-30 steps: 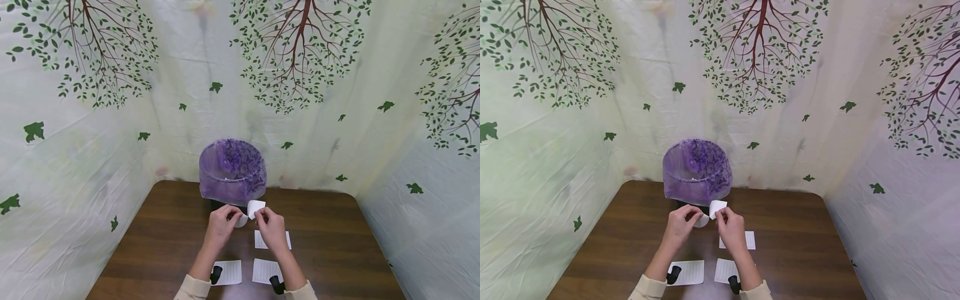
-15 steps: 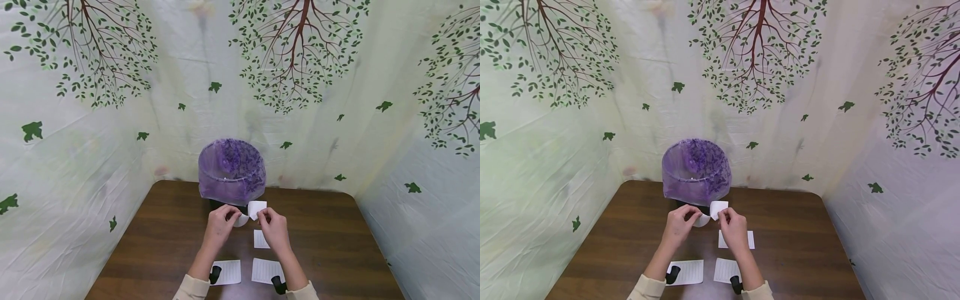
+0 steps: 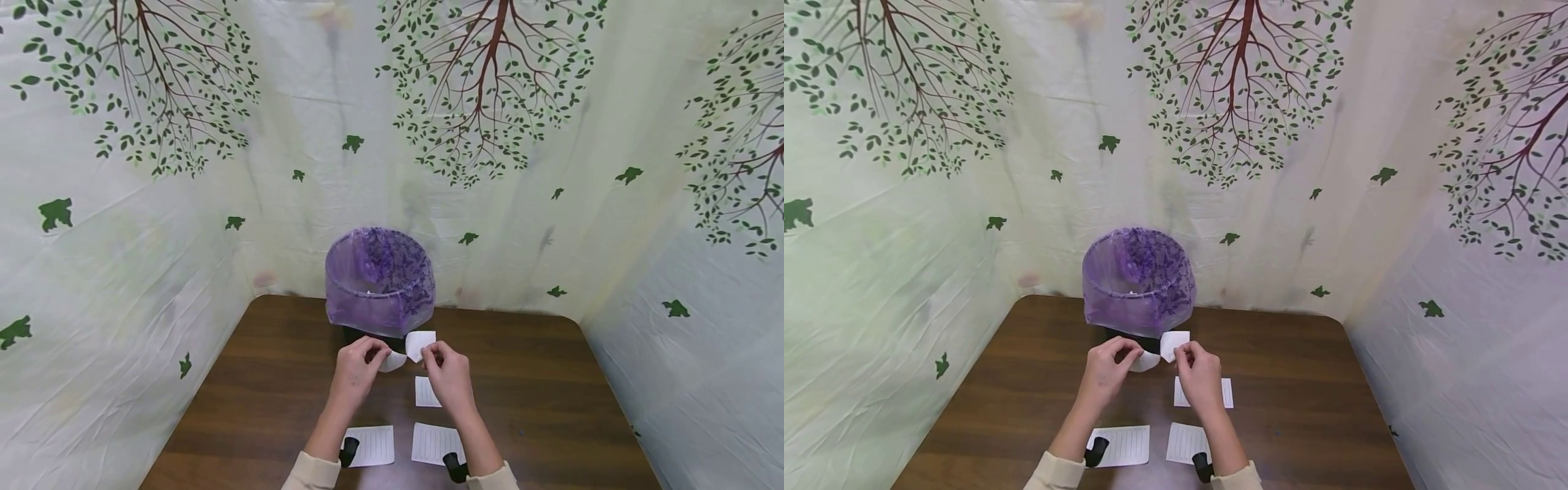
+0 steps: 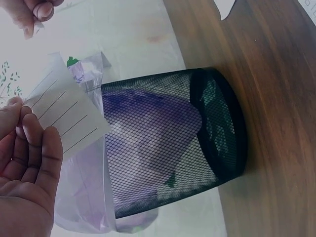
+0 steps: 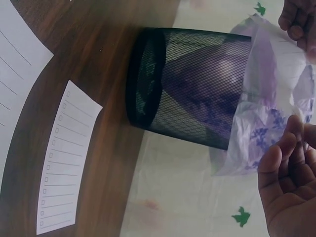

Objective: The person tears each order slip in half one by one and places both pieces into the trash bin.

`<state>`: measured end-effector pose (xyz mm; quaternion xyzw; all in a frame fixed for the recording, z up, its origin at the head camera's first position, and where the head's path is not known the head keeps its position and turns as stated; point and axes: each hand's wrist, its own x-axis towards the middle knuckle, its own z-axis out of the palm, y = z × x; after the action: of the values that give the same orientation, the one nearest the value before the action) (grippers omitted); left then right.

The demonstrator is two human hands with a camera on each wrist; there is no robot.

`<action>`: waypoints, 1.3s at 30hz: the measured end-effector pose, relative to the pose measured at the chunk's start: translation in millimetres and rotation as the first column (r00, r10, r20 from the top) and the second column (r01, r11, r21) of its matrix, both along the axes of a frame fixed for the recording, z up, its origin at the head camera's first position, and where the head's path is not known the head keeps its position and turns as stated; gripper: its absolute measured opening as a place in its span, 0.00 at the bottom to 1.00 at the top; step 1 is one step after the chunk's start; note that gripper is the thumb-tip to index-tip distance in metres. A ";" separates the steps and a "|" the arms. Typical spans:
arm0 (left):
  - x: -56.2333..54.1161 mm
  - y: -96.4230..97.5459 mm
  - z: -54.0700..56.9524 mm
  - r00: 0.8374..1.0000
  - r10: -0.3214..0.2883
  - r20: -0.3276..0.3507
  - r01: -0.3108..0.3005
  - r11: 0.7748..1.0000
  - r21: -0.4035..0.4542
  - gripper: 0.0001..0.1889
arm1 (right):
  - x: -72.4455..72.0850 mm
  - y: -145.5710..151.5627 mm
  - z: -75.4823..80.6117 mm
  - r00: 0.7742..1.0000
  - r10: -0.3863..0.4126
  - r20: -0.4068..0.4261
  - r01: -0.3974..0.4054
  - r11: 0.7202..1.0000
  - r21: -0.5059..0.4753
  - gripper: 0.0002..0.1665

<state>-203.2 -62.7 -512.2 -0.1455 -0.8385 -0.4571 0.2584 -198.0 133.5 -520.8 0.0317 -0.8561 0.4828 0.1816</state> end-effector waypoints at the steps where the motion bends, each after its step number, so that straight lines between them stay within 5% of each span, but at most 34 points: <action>1: 0.4 -0.8 -0.1 1.000 0.001 0.005 -0.001 1.000 0.003 0.05 | -0.1 0.1 -0.7 1.000 -0.001 -0.002 0.001 1.000 0.000 0.08; 39: 0.7 -17.1 -5.1 0.999 0.035 0.030 -0.036 0.999 0.032 0.04 | -1.2 7.6 -10.4 0.999 -0.052 -0.006 0.052 0.999 0.001 0.09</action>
<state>-202.5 -79.9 -517.3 -0.1196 -0.8371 -0.4682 0.2564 -199.2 141.1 -531.2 0.0112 -0.8563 0.4775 0.1967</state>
